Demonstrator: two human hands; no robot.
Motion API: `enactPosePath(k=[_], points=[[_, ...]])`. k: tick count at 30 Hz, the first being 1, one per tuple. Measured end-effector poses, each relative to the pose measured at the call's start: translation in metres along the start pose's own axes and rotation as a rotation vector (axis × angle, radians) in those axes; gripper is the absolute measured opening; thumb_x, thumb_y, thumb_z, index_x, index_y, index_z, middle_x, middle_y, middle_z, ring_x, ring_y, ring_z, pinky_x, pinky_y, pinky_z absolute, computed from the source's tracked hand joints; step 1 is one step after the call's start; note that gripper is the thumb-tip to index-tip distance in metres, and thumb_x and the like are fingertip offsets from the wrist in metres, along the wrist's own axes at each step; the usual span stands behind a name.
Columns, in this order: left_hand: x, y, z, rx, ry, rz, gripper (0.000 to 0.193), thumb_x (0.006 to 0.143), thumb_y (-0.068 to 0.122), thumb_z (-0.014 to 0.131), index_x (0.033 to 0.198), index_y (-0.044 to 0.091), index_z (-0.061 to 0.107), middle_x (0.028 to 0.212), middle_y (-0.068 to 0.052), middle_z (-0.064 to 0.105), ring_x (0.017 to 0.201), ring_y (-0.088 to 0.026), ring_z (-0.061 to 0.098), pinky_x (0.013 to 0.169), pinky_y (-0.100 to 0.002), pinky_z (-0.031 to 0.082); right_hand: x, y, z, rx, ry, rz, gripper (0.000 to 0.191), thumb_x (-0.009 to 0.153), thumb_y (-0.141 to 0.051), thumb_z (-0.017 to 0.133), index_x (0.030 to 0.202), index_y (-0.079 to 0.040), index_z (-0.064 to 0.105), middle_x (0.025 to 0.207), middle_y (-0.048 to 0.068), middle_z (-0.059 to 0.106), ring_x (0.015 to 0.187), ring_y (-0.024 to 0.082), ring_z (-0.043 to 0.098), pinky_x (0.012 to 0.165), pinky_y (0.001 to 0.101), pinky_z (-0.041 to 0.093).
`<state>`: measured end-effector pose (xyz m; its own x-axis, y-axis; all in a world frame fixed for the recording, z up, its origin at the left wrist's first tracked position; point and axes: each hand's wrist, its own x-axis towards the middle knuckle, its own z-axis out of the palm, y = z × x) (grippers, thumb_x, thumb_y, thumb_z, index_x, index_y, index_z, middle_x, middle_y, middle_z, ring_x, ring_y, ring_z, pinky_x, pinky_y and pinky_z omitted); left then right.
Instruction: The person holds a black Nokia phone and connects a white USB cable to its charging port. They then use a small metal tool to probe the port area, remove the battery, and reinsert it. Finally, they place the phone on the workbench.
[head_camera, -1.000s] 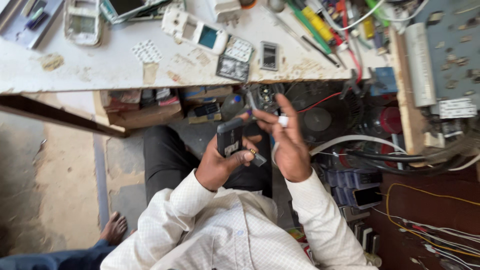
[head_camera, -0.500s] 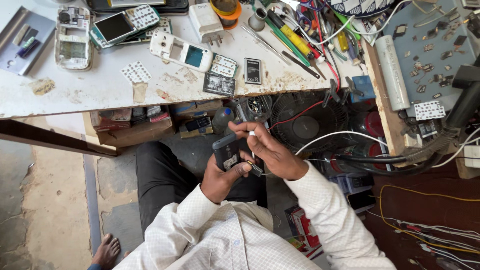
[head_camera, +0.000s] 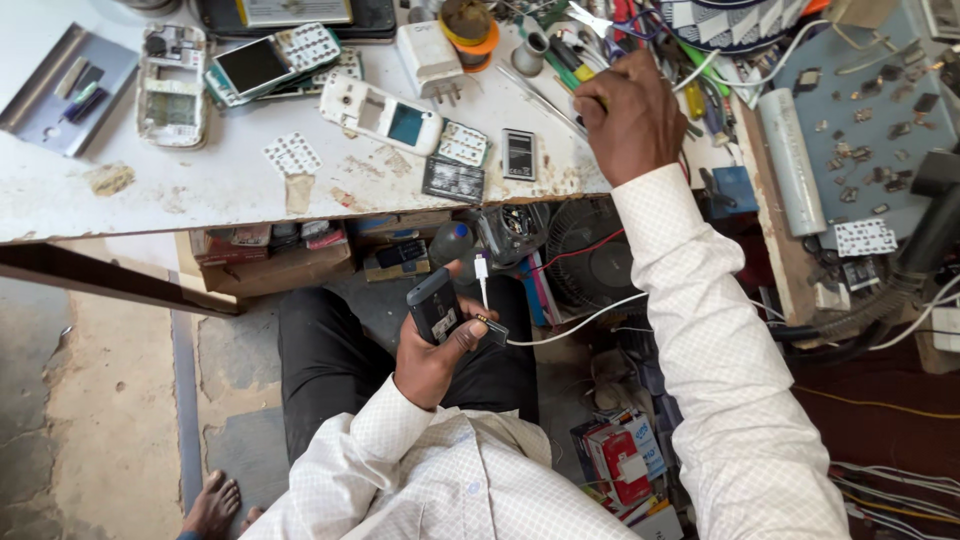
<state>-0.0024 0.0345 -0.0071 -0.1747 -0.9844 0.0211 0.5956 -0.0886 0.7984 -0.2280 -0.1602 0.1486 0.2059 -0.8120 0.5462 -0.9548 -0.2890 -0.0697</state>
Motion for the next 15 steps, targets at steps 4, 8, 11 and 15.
enactPosePath(k=[4, 8, 11, 15], points=[[0.001, 0.001, -0.002, 0.005, 0.009, -0.006, 0.079, 0.092, 0.008, 0.075, 0.159, 0.003, 0.033, 0.100, -0.010, 0.074, 0.080, -0.010, 0.062, 0.070, -0.025, 0.053, 0.007, 0.000, -0.001, 0.021, -0.076, 0.085, 0.010, 0.086, -0.018, 0.089, 0.083, -0.014, 0.080, 0.103, 0.007, 0.061, 0.092, 0.028, 0.064, 0.073, 0.0452, 0.053], [0.002, 0.001, 0.000, 0.032, -0.002, 0.030, 0.078, 0.093, 0.007, 0.074, 0.159, 0.003, 0.033, 0.103, -0.010, 0.073, 0.084, -0.010, 0.064, 0.072, -0.025, 0.053, 0.023, 0.005, 0.006, -0.089, -0.061, 0.027, 0.012, 0.084, -0.017, 0.088, 0.076, -0.015, 0.081, 0.099, 0.009, 0.060, 0.089, 0.028, 0.063, 0.090, 0.0520, 0.048], [0.000, 0.000, 0.000, 0.033, 0.043, 0.033, 0.079, 0.091, 0.003, 0.075, 0.159, 0.003, 0.034, 0.103, -0.010, 0.073, 0.084, -0.012, 0.064, 0.073, -0.028, 0.052, 0.023, 0.009, 0.005, -0.105, -0.046, -0.149, 0.014, 0.087, -0.016, 0.087, 0.077, -0.012, 0.079, 0.089, 0.010, 0.065, 0.080, 0.032, 0.063, 0.085, 0.0522, 0.048], [-0.001, 0.003, -0.004, 0.100, 0.000, 0.157, 0.073, 0.096, -0.002, 0.073, 0.159, 0.002, 0.034, 0.106, -0.010, 0.072, 0.107, -0.019, 0.070, 0.099, -0.033, 0.056, -0.019, -0.008, -0.045, 0.423, 0.031, -0.170, 0.001, 0.108, -0.003, 0.066, 0.108, -0.003, 0.067, 0.099, 0.008, 0.067, 0.092, 0.023, 0.065, 0.085, 0.0356, 0.052]])
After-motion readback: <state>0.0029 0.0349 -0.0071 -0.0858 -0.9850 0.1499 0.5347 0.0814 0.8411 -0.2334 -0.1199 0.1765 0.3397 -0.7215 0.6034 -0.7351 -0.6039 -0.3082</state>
